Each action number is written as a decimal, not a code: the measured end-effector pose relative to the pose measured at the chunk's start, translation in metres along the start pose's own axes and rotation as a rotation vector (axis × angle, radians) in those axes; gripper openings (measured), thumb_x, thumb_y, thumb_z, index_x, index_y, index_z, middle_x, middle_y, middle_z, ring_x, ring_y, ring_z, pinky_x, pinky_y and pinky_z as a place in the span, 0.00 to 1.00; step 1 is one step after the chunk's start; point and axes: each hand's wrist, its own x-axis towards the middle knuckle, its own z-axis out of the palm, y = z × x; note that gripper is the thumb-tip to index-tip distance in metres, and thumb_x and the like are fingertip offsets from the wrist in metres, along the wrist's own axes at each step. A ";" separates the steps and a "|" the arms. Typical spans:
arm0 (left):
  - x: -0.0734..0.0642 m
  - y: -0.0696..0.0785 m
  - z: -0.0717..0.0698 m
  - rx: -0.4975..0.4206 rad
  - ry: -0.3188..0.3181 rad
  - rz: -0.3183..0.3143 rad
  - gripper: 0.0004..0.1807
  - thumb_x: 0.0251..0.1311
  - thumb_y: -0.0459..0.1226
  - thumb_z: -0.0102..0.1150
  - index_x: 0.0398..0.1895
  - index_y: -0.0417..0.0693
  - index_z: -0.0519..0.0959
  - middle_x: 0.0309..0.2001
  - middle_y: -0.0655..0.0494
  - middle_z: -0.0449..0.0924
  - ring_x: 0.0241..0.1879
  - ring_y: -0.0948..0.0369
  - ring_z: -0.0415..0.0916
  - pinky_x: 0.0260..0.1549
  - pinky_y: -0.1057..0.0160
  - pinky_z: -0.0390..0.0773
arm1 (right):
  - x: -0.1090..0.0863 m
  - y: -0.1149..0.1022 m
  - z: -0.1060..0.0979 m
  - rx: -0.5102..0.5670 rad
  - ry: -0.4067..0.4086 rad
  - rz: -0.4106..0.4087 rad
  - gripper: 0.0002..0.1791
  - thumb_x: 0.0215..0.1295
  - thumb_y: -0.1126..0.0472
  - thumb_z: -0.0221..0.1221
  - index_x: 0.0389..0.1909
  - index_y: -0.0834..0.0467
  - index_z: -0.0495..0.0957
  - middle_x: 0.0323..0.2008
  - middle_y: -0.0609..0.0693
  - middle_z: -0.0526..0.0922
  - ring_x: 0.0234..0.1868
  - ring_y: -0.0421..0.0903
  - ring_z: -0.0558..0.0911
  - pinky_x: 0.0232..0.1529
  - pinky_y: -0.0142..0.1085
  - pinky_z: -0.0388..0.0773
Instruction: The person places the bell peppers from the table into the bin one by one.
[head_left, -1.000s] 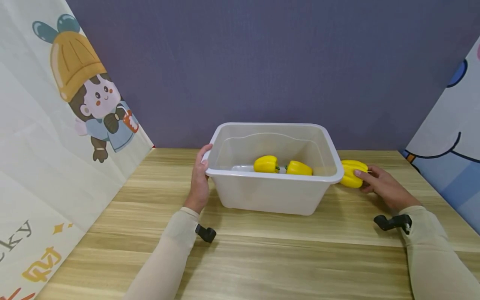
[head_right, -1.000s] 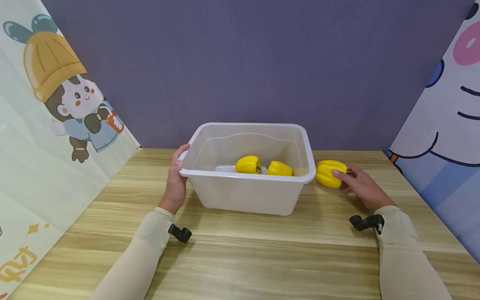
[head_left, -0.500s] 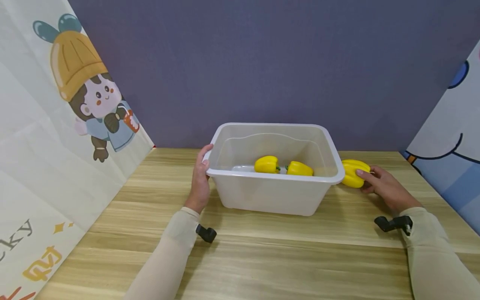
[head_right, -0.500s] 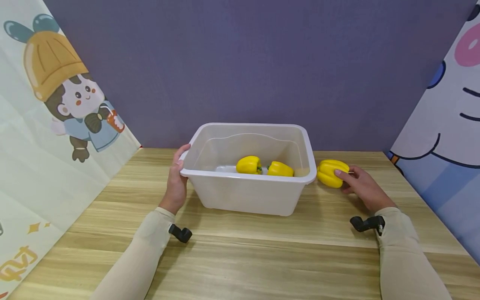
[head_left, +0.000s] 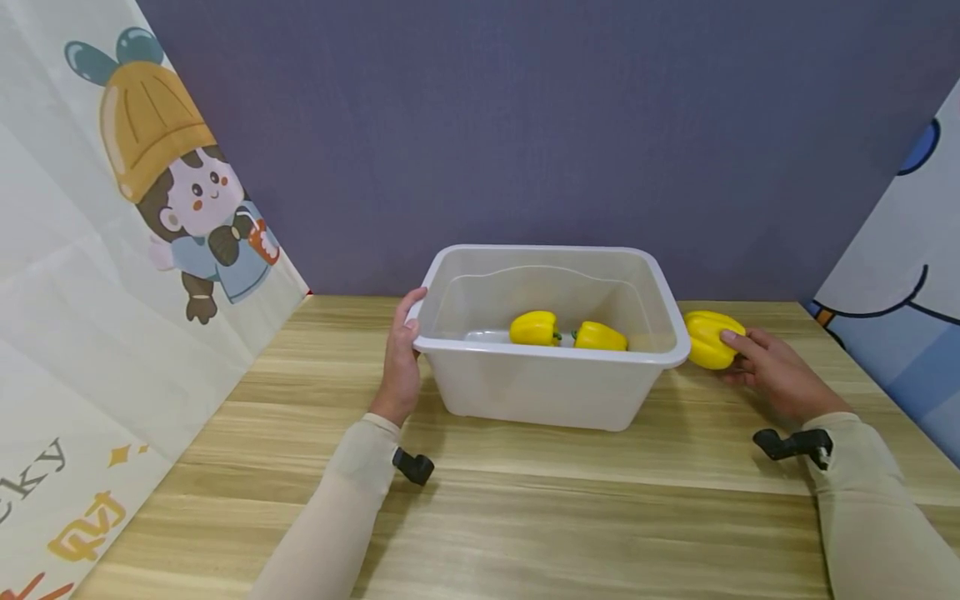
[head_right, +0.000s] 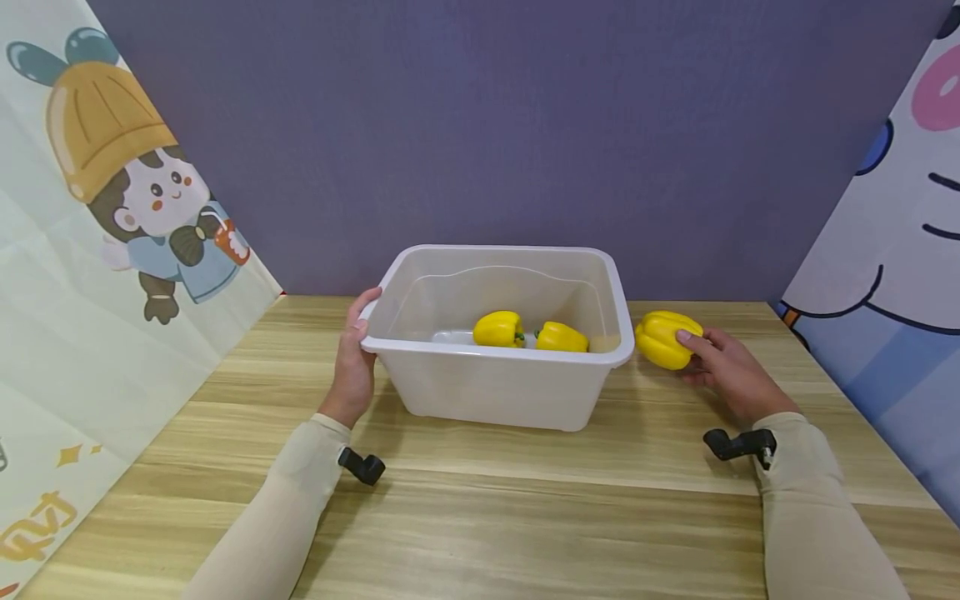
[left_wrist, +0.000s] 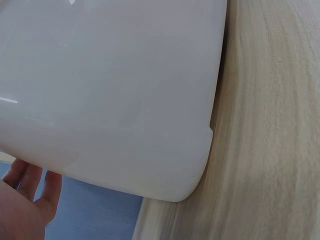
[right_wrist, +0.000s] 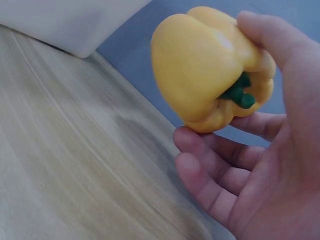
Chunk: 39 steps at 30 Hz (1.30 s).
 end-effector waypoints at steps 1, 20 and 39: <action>0.000 0.000 0.000 0.000 0.002 0.001 0.31 0.68 0.46 0.30 0.74 0.49 0.61 0.56 0.30 0.66 0.53 0.34 0.62 0.48 0.57 0.66 | 0.000 0.000 0.000 0.000 0.002 -0.008 0.42 0.77 0.40 0.44 0.74 0.67 0.45 0.58 0.52 0.69 0.44 0.31 0.79 0.45 0.36 0.81; 0.000 0.004 -0.002 0.004 0.002 -0.007 0.31 0.68 0.47 0.30 0.74 0.49 0.61 0.57 0.31 0.66 0.53 0.35 0.63 0.49 0.56 0.67 | -0.012 -0.018 0.000 0.097 0.015 -0.082 0.15 0.79 0.47 0.45 0.61 0.46 0.61 0.48 0.38 0.76 0.44 0.36 0.81 0.43 0.36 0.81; -0.002 0.007 -0.005 -0.014 0.004 0.010 0.32 0.69 0.48 0.30 0.74 0.49 0.61 0.56 0.30 0.67 0.52 0.34 0.63 0.47 0.58 0.68 | -0.023 -0.045 0.006 0.012 0.047 -0.074 0.33 0.78 0.41 0.44 0.71 0.60 0.54 0.51 0.42 0.73 0.45 0.37 0.79 0.45 0.36 0.81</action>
